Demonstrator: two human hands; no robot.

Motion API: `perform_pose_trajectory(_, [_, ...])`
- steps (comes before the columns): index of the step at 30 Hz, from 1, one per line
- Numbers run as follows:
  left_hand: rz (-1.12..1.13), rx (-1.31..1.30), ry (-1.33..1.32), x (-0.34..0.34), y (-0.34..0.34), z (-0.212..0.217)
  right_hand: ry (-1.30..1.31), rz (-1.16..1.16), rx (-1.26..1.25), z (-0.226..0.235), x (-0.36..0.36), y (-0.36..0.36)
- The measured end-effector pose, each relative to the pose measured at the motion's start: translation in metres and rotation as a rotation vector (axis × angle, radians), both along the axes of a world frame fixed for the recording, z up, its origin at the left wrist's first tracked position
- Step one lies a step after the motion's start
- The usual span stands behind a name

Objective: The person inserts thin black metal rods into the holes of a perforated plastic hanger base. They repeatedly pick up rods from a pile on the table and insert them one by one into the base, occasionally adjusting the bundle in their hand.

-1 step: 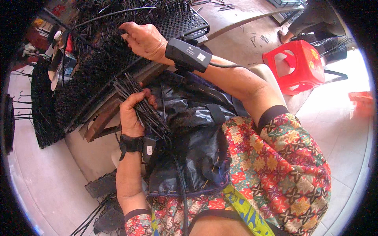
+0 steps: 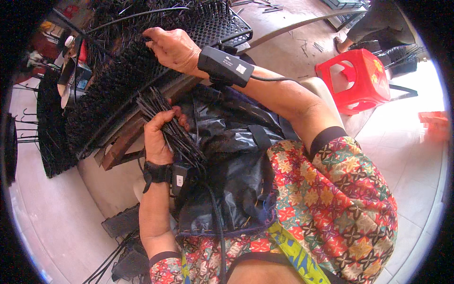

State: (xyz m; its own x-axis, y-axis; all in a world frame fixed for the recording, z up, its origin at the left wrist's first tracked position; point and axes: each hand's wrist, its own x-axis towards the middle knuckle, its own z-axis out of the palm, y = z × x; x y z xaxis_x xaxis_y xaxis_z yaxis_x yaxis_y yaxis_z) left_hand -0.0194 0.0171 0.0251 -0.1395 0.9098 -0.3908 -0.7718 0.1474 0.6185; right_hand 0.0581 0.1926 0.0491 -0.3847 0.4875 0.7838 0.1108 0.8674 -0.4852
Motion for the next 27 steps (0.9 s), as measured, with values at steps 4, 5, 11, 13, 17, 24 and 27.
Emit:
perform_pose_trajectory(4, [-0.027,0.032,-0.015,-0.002,-0.001,-0.003,-0.278,-0.137,0.305,0.002,-0.005,0.001])
perform_pose_trajectory(5, [-0.029,0.032,-0.031,-0.002,-0.001,-0.004,-0.399,-0.191,0.343,0.004,-0.006,0.001])
perform_pose_trajectory(11, [-0.08,0.073,-0.068,-0.002,0.001,-0.009,-0.752,-0.071,0.317,0.028,-0.009,0.001])
perform_pose_trajectory(13, [-0.105,0.097,-0.085,-0.001,0.001,-0.009,-0.745,-0.019,0.354,0.033,-0.011,0.0])
perform_pose_trajectory(17, [-0.119,0.121,-0.077,-0.001,0.001,-0.006,-0.495,-0.023,0.137,0.033,-0.003,-0.007])
perform_pose_trajectory(24, [-0.199,0.172,-0.01,0.009,0.0,0.002,-0.337,0.447,-1.04,0.013,0.04,-0.043])
perform_pose_trajectory(27, [-0.185,0.164,0.068,0.015,-0.003,0.005,-0.335,0.332,-1.07,0.011,0.043,-0.042])
